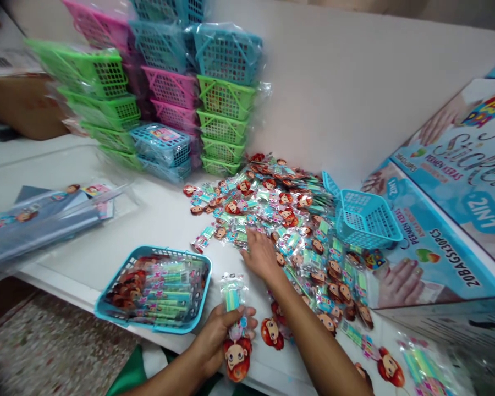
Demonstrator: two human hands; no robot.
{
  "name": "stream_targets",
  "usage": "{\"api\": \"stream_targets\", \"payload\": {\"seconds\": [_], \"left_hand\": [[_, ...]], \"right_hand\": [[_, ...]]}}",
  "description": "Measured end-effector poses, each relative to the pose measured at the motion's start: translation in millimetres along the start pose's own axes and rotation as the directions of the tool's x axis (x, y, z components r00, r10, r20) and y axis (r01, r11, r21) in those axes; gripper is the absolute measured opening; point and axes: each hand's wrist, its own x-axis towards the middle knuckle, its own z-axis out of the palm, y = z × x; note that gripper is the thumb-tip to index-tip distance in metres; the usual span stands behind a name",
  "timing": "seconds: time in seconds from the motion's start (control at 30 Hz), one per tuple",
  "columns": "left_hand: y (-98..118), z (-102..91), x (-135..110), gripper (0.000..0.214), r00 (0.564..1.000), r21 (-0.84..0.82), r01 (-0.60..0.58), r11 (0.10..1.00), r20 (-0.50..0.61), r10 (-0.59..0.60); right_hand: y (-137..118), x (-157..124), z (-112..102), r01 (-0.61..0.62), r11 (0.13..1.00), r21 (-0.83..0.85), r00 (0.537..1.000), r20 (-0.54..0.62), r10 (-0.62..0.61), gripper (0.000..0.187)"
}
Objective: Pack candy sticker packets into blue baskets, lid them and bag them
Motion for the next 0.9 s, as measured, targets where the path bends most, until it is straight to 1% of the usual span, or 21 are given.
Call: {"api": "stream_targets", "payload": {"seconds": [0.07,0.1,0.13,0.2,0.3,0.37,0.43,0.5,0.53,0.57,0.63,0.67,0.7,0.73,0.77,0.8,0.83,0.87,0.9], "left_hand": [[4.2,-0.7,-3.4,0.037,1.000,-0.003,-0.003,1.000,0.013,0.003],[7.0,-0.6,-4.6,0.038,1.000,-0.023,-0.025,0.999,0.000,0.025],[9.9,-0.2,-5.3,0.039,0.999,-0.046,-0.050,0.998,-0.012,0.050],[14.8,1.7,-5.9,0.036,0.995,-0.070,-0.101,0.992,-0.025,0.100],[17.6,6.7,-5.5,0.030,0.986,-0.073,-0.168,0.983,0.008,0.169],[16.6,9.9,-5.0,0.028,0.981,-0.086,-0.187,0.979,0.037,0.191],[14.6,11.5,-4.5,0.026,0.982,-0.093,-0.176,0.980,0.054,0.181],[12.4,11.7,-4.6,0.027,0.981,-0.064,-0.169,0.984,0.083,0.174],[11.6,11.5,-5.2,0.029,0.979,-0.038,-0.178,0.983,0.099,0.181],[11.2,11.3,-6.5,0.031,0.973,-0.005,-0.197,0.980,0.118,0.196],[12.2,11.2,-11.0,0.037,0.956,0.090,-0.254,0.963,0.176,0.235],[13.8,11.4,-14.1,0.038,0.941,0.161,-0.298,0.941,0.215,0.261],[16.0,11.6,-17.4,0.036,0.921,0.246,-0.355,0.902,0.258,0.292],[18.8,11.8,-20.6,0.033,0.895,0.335,-0.422,0.842,0.303,0.327],[21.7,12.0,-23.4,0.029,0.865,0.410,-0.486,0.772,0.348,0.360],[24.5,12.0,-25.5,0.026,0.841,0.462,-0.531,0.711,0.392,0.373],[26.7,11.7,-26.6,0.025,0.830,0.491,-0.546,0.679,0.430,0.356],[28.3,11.3,-26.8,0.027,0.834,0.498,-0.527,0.689,0.456,0.309],[29.0,10.6,-26.2,0.032,0.846,0.483,-0.483,0.730,0.472,0.248]], "right_hand": [[4.2,23.6,9.2,0.036,0.999,0.007,0.999,0.013,-0.036,0.037],[6.5,30.6,11.7,0.042,0.999,0.031,0.999,0.013,-0.042,0.029],[9.2,34.5,12.2,0.044,0.997,0.058,0.999,0.002,-0.045,0.025],[15.1,33.2,7.5,0.036,0.992,0.119,0.998,-0.049,-0.030,0.028],[19.3,11.2,-7.1,-0.010,0.978,0.211,0.990,-0.132,0.038,0.036],[16.3,-12.8,-15.2,-0.054,0.953,0.299,0.984,-0.146,0.101,0.039],[11.2,-38.0,-19.3,-0.098,0.887,0.451,0.982,-0.100,0.159,0.038],[8.7,-58.7,-22.1,-0.128,0.812,0.569,0.982,-0.040,0.183,0.035],[9.2,-66.3,-24.4,-0.138,0.804,0.578,0.982,-0.024,0.185,0.034],[10.8,-71.9,-28.2,-0.146,0.830,0.539,0.983,-0.017,0.183,0.033],[15.5,-78.0,-41.2,-0.153,0.917,0.368,0.987,0.007,0.161,0.030],[17.4,-79.2,-50.4,-0.137,0.954,0.267,0.990,0.053,0.127,0.029],[18.1,-79.5,-60.7,-0.097,0.978,0.185,0.989,0.128,0.074,0.026],[17.2,-79.3,-71.5,-0.035,0.990,0.138,0.974,0.227,0.003,0.024],[14.8,-78.6,-81.9,0.039,0.990,0.135,0.937,0.340,-0.083,0.021],[10.9,-77.4,-91.1,0.108,0.980,0.166,0.879,0.444,-0.172,0.019],[6.1,-75.5,-98.2,0.157,0.964,0.216,0.813,0.525,-0.251,0.018],[1.0,-72.8,-102.7,0.186,0.945,0.268,0.755,0.577,-0.312,0.019],[-3.6,-68.9,-104.1,0.200,0.928,0.314,0.710,0.606,-0.358,0.019]]}}
